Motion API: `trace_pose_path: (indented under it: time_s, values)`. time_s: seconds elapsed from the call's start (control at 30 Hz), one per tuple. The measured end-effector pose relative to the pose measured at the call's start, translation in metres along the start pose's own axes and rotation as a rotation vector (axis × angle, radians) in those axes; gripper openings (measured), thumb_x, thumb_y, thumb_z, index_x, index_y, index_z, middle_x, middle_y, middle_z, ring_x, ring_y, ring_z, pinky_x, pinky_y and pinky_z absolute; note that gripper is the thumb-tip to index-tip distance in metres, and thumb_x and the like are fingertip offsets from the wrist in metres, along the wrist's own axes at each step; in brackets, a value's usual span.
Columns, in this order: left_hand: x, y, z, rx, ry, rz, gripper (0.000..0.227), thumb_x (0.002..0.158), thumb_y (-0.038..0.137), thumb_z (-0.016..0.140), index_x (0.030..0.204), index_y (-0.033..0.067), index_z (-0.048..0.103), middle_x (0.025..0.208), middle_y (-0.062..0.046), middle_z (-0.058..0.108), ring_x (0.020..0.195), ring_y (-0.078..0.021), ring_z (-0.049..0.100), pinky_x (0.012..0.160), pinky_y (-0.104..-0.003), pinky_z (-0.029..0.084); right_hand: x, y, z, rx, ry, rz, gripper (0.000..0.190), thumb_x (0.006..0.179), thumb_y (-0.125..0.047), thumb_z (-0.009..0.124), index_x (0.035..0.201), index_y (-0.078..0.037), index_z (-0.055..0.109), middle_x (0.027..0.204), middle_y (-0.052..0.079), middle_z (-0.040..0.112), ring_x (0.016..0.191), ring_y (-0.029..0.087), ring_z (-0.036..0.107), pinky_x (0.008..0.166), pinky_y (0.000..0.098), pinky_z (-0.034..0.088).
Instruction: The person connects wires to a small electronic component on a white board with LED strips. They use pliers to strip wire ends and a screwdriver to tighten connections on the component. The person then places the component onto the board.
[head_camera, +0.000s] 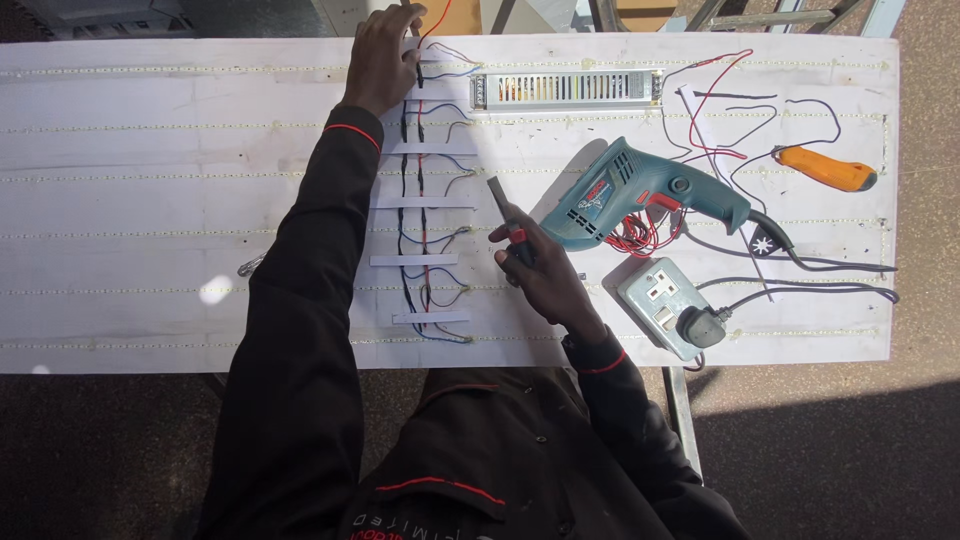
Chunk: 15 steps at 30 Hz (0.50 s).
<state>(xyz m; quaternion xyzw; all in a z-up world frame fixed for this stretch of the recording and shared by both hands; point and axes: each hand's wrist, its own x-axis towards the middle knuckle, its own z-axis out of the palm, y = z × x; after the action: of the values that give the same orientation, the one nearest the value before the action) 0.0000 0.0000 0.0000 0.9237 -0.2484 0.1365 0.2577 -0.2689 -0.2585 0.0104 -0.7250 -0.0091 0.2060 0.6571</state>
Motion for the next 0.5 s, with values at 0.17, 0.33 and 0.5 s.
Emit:
trace_pose_path:
  time_s: [0.17,0.33,0.5]
  values:
    - [0.02,0.01,0.021,-0.201,-0.053,-0.048,0.049,0.097,-0.011,0.066,0.142,0.0056,0.066,0.124,-0.017,0.074,0.111,-0.0418,0.065,0.094,-0.051,0.049,0.0,-0.002,0.001,-0.064,-0.013,0.017,0.056,0.109,-0.019,0.067,0.163,-0.015,0.054,0.127,0.002,0.073,0.083,0.014,0.054,0.071,0.0307,0.05]
    - [0.023,0.016,0.023,-0.387,0.068,-0.036,0.023,0.095,-0.014,0.063,0.098,0.0038,0.077,0.094,-0.01,0.077,0.085,-0.0254,0.07,0.073,-0.038,0.052,-0.004,0.004,0.001,-0.144,-0.018,-0.023,0.057,0.109,-0.024,0.067,0.165,-0.016,0.054,0.13,0.001,0.075,0.108,0.018,0.061,0.092,0.0356,0.051]
    - [0.02,0.001,0.014,-0.611,-0.036,-0.196,0.019,0.106,-0.007,0.067,0.101,0.0079,0.078,0.099,-0.005,0.081,0.095,-0.0166,0.075,0.088,-0.033,0.061,-0.001,0.0,0.009,-0.081,-0.035,-0.002,0.057,0.108,-0.024,0.068,0.163,-0.015,0.056,0.127,0.001,0.074,0.101,0.016,0.058,0.086,0.0334,0.05]
